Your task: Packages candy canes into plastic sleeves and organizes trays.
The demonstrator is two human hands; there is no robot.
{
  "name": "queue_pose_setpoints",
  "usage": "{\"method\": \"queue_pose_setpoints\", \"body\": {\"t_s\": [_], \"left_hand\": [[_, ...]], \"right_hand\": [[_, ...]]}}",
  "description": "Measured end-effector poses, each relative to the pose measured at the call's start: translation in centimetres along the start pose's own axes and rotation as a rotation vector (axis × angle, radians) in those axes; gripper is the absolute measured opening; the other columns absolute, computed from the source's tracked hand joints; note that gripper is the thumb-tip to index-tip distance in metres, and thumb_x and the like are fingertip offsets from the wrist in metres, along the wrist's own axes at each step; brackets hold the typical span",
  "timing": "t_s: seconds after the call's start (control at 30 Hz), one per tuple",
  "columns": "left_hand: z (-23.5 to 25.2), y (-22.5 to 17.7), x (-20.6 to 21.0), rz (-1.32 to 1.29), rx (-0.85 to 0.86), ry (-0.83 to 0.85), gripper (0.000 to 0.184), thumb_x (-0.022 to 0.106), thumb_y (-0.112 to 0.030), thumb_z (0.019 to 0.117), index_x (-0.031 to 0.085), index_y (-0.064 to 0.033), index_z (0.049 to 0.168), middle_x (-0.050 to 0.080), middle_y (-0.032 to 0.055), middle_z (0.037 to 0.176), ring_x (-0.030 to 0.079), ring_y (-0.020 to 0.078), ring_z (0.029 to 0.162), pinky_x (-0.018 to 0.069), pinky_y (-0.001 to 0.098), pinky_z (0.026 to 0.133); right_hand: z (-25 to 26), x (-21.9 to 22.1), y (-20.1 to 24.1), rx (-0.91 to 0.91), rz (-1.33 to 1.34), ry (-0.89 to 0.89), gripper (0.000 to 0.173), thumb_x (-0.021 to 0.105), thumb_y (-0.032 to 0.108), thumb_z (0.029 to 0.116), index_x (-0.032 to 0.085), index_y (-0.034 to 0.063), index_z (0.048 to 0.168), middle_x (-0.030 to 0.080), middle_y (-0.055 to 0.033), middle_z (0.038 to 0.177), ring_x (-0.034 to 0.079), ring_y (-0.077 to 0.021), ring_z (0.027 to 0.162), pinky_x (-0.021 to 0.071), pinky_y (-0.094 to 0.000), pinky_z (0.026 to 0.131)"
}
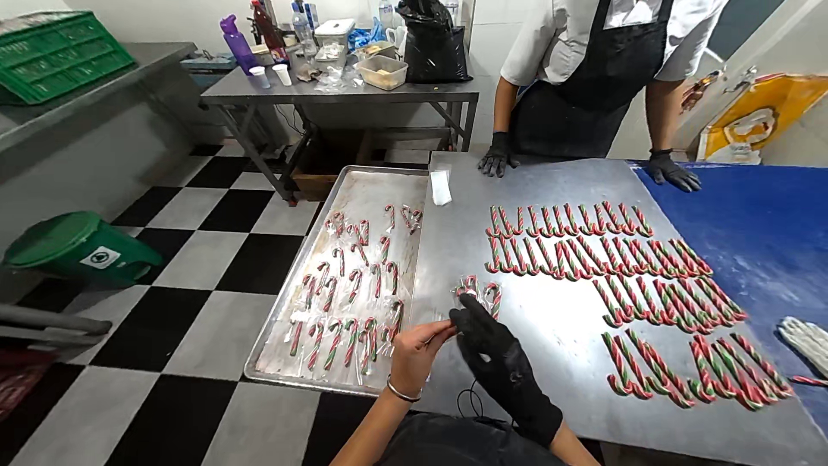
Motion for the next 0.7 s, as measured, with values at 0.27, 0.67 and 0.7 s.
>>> {"method": "queue_pose_setpoints", "body": {"t_s": [0.27, 0.67, 0.7], "left_hand": [[-1.1, 0.7, 1.8, -0.135, -0.123, 0.110, 0.021, 0.080, -0.017, 0.0891, 0.079, -0.0039, 0.105, 0.074, 0.0089, 0.108, 0.069, 0.0121, 0.105, 0.0580, 0.0279, 0.095], [-1.1, 12.7, -2.3, 0.348, -0.889, 0.098, 0.031, 0.075, -0.025, 0.0957, 0.074, -0.0023, 0.117, 0.077, 0.0136, 0.105, 0.074, 0.0234, 0.099, 0.0558, 0.0451, 0.096], [-1.3, 12.7, -2.5, 0.290, -0.879, 0.054, 0.032, 0.074, -0.020, 0.0958, 0.072, -0.0004, 0.121, 0.077, 0.0148, 0.104, 0.074, 0.0232, 0.094, 0.0570, 0.0441, 0.093]], "right_hand": [[-1.3, -2.2, -2.0, 0.341, 0.192, 0.136, 0.026, 0.065, 0.014, 0.0961, 0.073, 0.0049, 0.119, 0.076, -0.0029, 0.091, 0.072, -0.0104, 0.073, 0.0623, -0.0308, 0.070], [-3.1, 0.3, -12.1, 0.414, -0.370, 0.024, 0.059, 0.065, 0.048, 0.0940, 0.062, 0.0120, 0.141, 0.055, -0.0096, 0.150, 0.055, -0.0254, 0.136, 0.0457, -0.0467, 0.112], [-4.0, -1.4, -12.1, 0.400, -0.489, 0.020, 0.062, 0.062, 0.050, 0.0948, 0.060, 0.0107, 0.143, 0.055, -0.0112, 0.150, 0.053, -0.0279, 0.138, 0.0440, -0.0494, 0.112]]}}
Point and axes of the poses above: each hand's wrist, its own z-axis towards the middle knuckle, its own x-axis out of the palm, y = z × x, the point moved 1 cm from there along z, towards the middle knuckle
